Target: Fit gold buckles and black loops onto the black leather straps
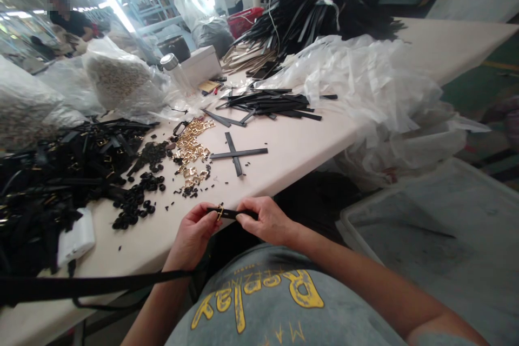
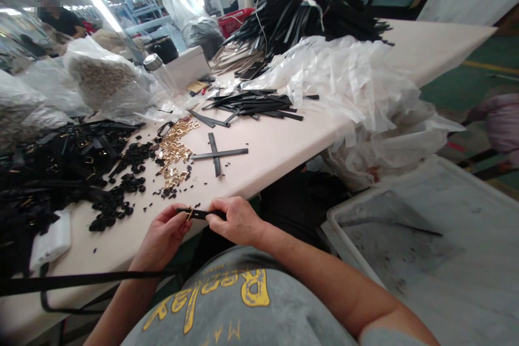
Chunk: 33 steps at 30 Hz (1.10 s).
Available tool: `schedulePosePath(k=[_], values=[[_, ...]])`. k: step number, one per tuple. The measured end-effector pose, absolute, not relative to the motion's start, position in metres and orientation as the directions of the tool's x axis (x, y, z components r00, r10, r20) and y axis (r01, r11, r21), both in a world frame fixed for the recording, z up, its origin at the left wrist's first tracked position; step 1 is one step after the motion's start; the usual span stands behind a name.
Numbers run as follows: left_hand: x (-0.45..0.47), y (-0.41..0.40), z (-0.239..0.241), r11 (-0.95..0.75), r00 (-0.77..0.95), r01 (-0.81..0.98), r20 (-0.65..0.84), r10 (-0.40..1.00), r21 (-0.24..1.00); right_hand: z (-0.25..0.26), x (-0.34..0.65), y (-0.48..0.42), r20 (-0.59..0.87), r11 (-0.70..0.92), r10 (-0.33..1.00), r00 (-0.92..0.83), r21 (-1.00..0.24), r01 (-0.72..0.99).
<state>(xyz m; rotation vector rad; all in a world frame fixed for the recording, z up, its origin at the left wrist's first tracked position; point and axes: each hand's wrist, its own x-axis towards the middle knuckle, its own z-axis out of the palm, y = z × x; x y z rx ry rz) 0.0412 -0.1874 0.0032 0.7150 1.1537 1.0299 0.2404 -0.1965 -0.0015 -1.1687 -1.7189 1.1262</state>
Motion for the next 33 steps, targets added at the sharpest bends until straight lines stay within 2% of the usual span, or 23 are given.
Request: schedulePosePath(k=[7,9,14,20,23,27,33], values=[[0.054,-0.195,-0.008,0.442,0.084,-0.256,-0.435,0.896,0.86,-0.005,0.23,-0.199,0.123,0.211,0.952,-0.28,-0.927,0.31],[0.054,-0.194,-0.008,0.414,0.073,-0.225,-0.409,0.91,0.882,-0.005,0.23,-0.2,0.131,0.217,0.95,-0.284,-0.928,0.301],[0.049,-0.19,-0.005,0.231,0.053,-0.047,-0.228,0.972,0.972,-0.005,0.229,-0.2,0.128,0.204,0.948,-0.291,-0.948,0.246],[0.048,-0.193,0.003,0.241,0.086,0.06,-0.246,0.965,0.969,-0.007,0.222,-0.197,0.073,0.14,0.969,-0.236,-0.95,0.279],[0.047,-0.198,0.004,0.226,0.137,0.058,-0.232,0.963,0.972,-0.006,0.224,-0.195,0.108,0.172,0.972,-0.21,-0.933,0.317],[0.045,-0.205,0.004,0.236,0.145,-0.041,-0.228,0.963,0.971,-0.002,0.229,-0.194,0.123,0.18,0.975,-0.186,-0.926,0.333],[0.04,-0.201,0.002,0.271,0.182,-0.056,-0.257,0.949,0.961,-0.001,0.227,-0.196,0.107,0.182,0.963,-0.248,-0.935,0.304]])
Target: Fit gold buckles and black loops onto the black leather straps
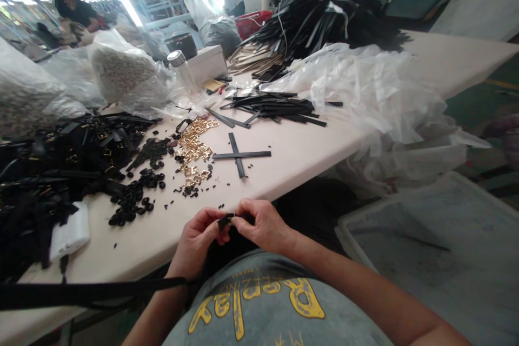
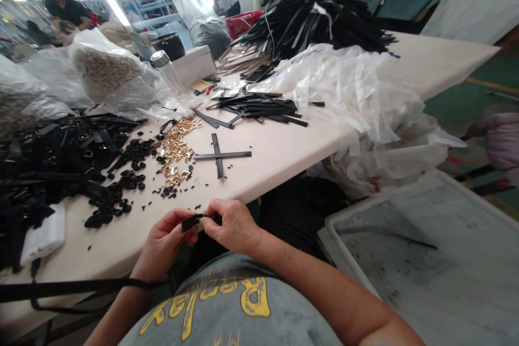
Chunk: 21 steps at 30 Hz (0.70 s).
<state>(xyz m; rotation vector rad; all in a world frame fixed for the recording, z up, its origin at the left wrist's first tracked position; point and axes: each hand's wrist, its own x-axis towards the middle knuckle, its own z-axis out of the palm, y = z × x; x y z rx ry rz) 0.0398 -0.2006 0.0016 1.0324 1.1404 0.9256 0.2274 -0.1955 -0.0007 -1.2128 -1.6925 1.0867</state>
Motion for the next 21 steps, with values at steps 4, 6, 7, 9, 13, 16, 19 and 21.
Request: schedulePosePath(k=[4,6,7,9,13,16,19,21], values=[[0.037,-0.193,0.006,0.345,0.308,0.009,-0.331,0.892,0.938,-0.001,0.227,-0.199,0.103,0.193,0.95,-0.294,-0.935,0.297],[0.037,-0.191,0.009,0.389,0.373,0.042,-0.376,0.849,0.92,0.001,0.227,-0.199,0.108,0.206,0.945,-0.309,-0.931,0.302],[0.036,-0.191,0.01,0.396,0.375,0.047,-0.384,0.844,0.917,0.001,0.228,-0.2,0.11,0.211,0.942,-0.317,-0.93,0.301],[0.036,-0.19,0.012,0.4,0.332,0.026,-0.385,0.861,0.916,0.003,0.23,-0.199,0.104,0.21,0.937,-0.334,-0.931,0.297],[0.037,-0.191,0.016,0.421,0.273,-0.024,-0.4,0.875,0.907,0.004,0.234,-0.197,0.084,0.209,0.921,-0.38,-0.931,0.3],[0.036,-0.191,0.017,0.411,0.269,0.001,-0.396,0.878,0.912,0.007,0.238,-0.195,0.096,0.261,0.899,-0.427,-0.901,0.346],[0.033,-0.188,0.019,0.375,0.26,0.095,-0.386,0.885,0.922,0.013,0.243,-0.189,0.15,0.399,0.861,-0.486,-0.793,0.461],[0.031,-0.186,0.019,0.358,0.277,0.157,-0.388,0.879,0.921,0.019,0.245,-0.181,0.209,0.536,0.806,-0.555,-0.655,0.532]])
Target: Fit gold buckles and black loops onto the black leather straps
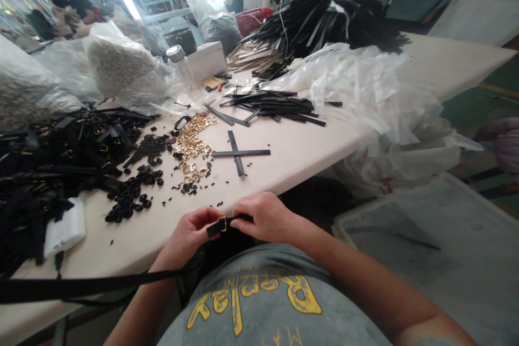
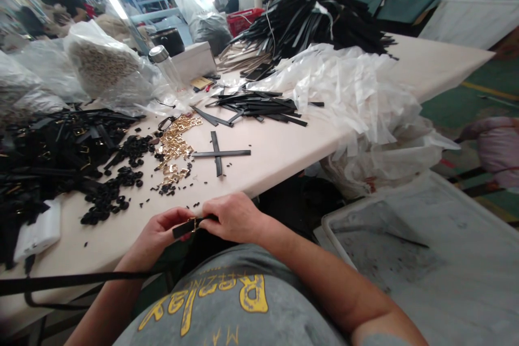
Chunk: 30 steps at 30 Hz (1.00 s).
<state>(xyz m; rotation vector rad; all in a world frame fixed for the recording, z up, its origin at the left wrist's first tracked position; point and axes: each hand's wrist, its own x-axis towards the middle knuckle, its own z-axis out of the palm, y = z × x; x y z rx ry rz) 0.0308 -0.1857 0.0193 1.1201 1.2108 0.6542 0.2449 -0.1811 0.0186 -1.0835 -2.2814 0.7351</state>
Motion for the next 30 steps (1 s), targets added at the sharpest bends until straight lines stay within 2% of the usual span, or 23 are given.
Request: schedulePosePath(k=[4,6,7,9,11,13,15,19,22,24,27,30], values=[[0.033,-0.18,0.018,0.333,0.279,0.167,-0.369,0.887,0.928,0.028,0.242,-0.158,0.351,0.765,0.644,-0.68,-0.328,0.555],[0.037,-0.178,0.015,0.333,0.227,0.075,-0.341,0.912,0.94,0.03,0.238,-0.149,0.46,0.799,0.597,-0.657,-0.271,0.537],[0.039,-0.177,0.013,0.34,0.189,0.006,-0.335,0.923,0.94,0.03,0.236,-0.147,0.508,0.786,0.61,-0.608,-0.288,0.547],[0.044,-0.175,0.01,0.349,0.114,-0.138,-0.335,0.935,0.927,0.028,0.233,-0.147,0.529,0.696,0.706,-0.471,-0.401,0.595],[0.048,-0.174,0.006,0.35,0.069,-0.246,-0.343,0.937,0.904,0.021,0.231,-0.152,0.422,0.568,0.821,-0.384,-0.539,0.622],[0.05,-0.174,0.002,0.35,0.057,-0.296,-0.349,0.935,0.889,0.012,0.229,-0.159,0.264,0.456,0.884,-0.385,-0.668,0.588],[0.051,-0.174,-0.002,0.353,0.075,-0.289,-0.346,0.935,0.89,0.004,0.225,-0.164,0.172,0.359,0.906,-0.386,-0.795,0.489],[0.052,-0.176,-0.008,0.312,0.115,-0.233,-0.293,0.949,0.921,-0.005,0.216,-0.167,0.145,0.188,0.945,-0.294,-0.974,0.126],[0.056,-0.178,-0.007,0.279,0.127,-0.204,-0.258,0.958,0.938,-0.006,0.209,-0.167,0.031,-0.013,0.961,-0.274,-0.987,-0.158],[0.059,-0.18,-0.005,0.268,0.13,-0.181,-0.247,0.96,0.946,-0.005,0.206,-0.167,-0.032,-0.104,0.962,-0.272,-0.962,-0.253],[0.059,-0.181,-0.001,0.255,0.167,-0.127,-0.232,0.958,0.959,-0.007,0.205,-0.167,-0.057,-0.143,0.958,-0.281,-0.946,-0.292],[0.044,-0.177,0.001,0.212,0.221,0.015,-0.21,0.952,0.977,-0.009,0.211,-0.165,-0.002,-0.066,0.963,-0.27,-0.971,-0.229]])
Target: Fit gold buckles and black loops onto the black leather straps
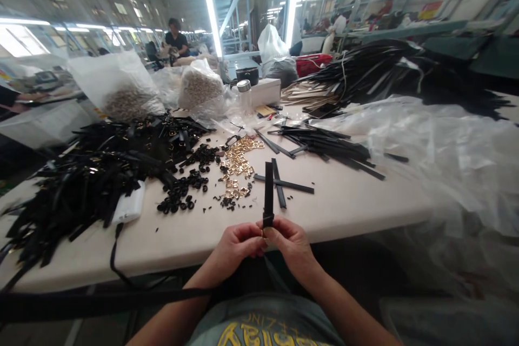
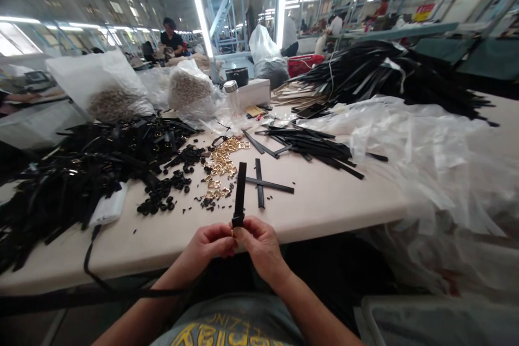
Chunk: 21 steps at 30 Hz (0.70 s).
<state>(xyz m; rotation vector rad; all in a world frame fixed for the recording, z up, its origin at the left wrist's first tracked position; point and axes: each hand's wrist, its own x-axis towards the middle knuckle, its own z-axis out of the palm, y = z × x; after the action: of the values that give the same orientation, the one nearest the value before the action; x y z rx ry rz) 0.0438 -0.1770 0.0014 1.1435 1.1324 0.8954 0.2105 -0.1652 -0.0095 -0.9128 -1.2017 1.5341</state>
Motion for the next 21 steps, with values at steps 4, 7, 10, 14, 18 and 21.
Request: schedulePosePath(k=[4,7,10,14,18,21], values=[[-0.011,-0.15,0.007,0.01,-0.006,0.454,-0.008,1.0,0.891,-0.014,0.221,-0.165,0.065,0.051,0.974,-0.217,-0.996,-0.071],[-0.057,-0.12,0.012,0.03,-0.158,0.825,0.18,0.971,0.564,-0.016,0.223,-0.168,0.044,0.033,0.969,-0.244,-0.998,-0.049],[-0.081,-0.096,0.015,0.114,-0.174,0.947,0.181,0.968,0.301,-0.014,0.22,-0.173,0.011,-0.003,0.962,-0.273,-0.999,-0.049],[-0.084,-0.077,0.013,0.102,-0.123,0.978,0.105,0.987,0.182,-0.005,0.217,-0.175,-0.018,-0.039,0.949,-0.316,-0.997,-0.06],[-0.082,-0.07,0.007,0.017,-0.041,0.971,0.096,0.995,0.238,-0.001,0.217,-0.173,-0.091,-0.103,0.954,-0.286,-0.994,-0.027],[-0.074,-0.078,0.005,0.008,-0.074,0.865,0.112,0.991,0.502,-0.004,0.216,-0.171,-0.121,-0.127,0.96,-0.254,-0.992,-0.007]])
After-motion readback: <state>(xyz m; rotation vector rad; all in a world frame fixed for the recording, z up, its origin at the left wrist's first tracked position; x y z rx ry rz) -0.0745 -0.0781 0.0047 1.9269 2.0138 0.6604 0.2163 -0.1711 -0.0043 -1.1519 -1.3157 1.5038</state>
